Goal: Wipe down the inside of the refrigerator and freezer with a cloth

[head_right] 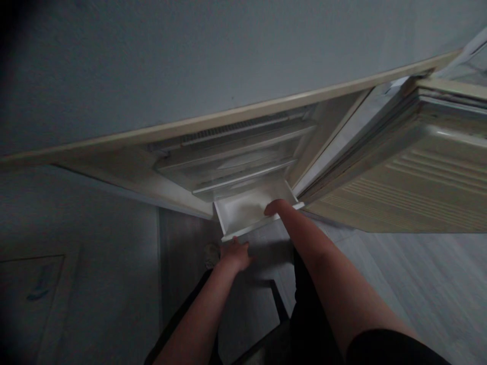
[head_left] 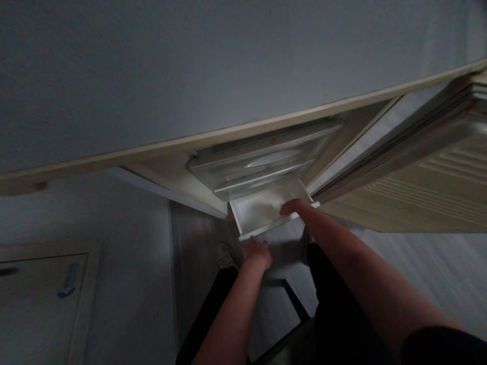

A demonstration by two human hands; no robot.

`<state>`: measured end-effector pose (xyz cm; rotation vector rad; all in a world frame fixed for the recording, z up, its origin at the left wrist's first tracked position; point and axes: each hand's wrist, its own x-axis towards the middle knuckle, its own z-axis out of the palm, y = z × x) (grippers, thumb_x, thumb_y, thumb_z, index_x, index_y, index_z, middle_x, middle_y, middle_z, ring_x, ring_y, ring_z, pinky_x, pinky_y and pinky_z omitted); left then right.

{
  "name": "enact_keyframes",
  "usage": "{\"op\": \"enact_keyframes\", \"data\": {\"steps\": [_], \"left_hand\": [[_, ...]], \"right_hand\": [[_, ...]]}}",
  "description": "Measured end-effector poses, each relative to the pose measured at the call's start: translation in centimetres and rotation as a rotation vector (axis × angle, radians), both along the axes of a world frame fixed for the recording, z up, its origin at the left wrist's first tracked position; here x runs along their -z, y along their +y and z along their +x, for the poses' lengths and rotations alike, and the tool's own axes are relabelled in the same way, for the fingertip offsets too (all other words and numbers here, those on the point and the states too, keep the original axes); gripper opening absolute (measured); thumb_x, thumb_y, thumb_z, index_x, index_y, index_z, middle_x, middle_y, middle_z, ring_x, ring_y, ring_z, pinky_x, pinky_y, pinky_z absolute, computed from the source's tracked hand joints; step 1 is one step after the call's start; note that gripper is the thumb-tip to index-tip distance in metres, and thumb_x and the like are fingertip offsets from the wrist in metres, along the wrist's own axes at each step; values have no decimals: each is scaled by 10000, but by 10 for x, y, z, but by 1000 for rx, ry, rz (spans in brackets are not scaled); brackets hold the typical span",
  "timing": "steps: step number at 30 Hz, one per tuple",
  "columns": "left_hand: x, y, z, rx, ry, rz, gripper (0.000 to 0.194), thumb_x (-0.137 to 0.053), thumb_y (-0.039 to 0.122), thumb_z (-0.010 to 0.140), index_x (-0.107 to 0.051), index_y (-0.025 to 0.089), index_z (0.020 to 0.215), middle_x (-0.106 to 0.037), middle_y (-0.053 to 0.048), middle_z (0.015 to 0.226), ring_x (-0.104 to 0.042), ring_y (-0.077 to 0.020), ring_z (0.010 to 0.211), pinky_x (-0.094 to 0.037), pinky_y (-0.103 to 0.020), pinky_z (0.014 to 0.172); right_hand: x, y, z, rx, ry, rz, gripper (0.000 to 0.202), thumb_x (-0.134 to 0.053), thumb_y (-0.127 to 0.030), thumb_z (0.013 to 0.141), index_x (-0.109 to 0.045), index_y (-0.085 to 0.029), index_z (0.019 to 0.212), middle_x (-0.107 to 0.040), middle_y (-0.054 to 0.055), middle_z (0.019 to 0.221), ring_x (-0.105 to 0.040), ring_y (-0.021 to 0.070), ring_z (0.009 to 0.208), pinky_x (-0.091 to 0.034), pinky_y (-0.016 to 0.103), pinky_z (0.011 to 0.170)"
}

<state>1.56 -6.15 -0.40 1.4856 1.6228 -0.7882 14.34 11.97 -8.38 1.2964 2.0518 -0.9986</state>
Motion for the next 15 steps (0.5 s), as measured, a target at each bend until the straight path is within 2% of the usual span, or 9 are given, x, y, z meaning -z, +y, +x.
{"op": "enact_keyframes", "data": {"steps": [3, 6, 8, 10, 12, 15], "left_hand": [[0, 1, 1, 1, 2, -11, 719, -543, 568, 922, -472, 203, 1538, -213, -242, 1695, -316, -412, 1543, -304, -656, 1195], [1, 1, 3, 1, 20, -30, 694, -545, 549, 927, -487, 207, 1528, -189, -221, 1704, -347, -434, 1522, -344, -650, 1174], [2, 1, 4, 3, 29, -41, 687, -526, 542, 940, -475, 205, 1536, -183, -212, 1708, -345, -436, 1522, -351, -642, 1173], [3, 2, 3, 4, 33, -51, 680, -514, 538, 946, -467, 212, 1541, -185, -209, 1712, -344, -432, 1524, -352, -643, 1173], [2, 3, 1, 5, 26, -59, 683, -513, 540, 943, -467, 214, 1541, -209, -213, 1709, -349, -424, 1524, -363, -643, 1167], [0, 4, -1, 13, -2, -56, 652, -527, 491, 936, -500, 193, 1515, -368, -219, 1652, -404, -404, 1494, -400, -603, 1154]], "right_hand": [[11, -17, -44, -150, -17, -174, 306, -679, -407, 955, -743, -108, 938, -755, 73, 964, -709, 187, 900, -570, 331, 866], [16, -37, -91, -256, 35, -284, 318, -666, -401, 923, -779, -105, 937, -777, 53, 905, -713, 177, 810, -553, 262, 764], [13, -50, -113, -316, 70, -305, 285, -646, -344, 922, -790, -101, 966, -789, 58, 930, -720, 177, 801, -547, 248, 741], [7, -61, -124, -363, 94, -257, 277, -618, -283, 937, -790, -70, 981, -790, 116, 1012, -736, 211, 882, -547, 264, 781], [-2, -72, -123, -384, 125, -157, 344, -548, -286, 990, -772, -35, 1066, -755, 200, 1154, -728, 268, 1035, -545, 305, 862], [-12, -90, -107, -394, 187, 9, 492, -399, -382, 1072, -705, -42, 1250, -682, 250, 1302, -667, 333, 1207, -523, 395, 973]]}}
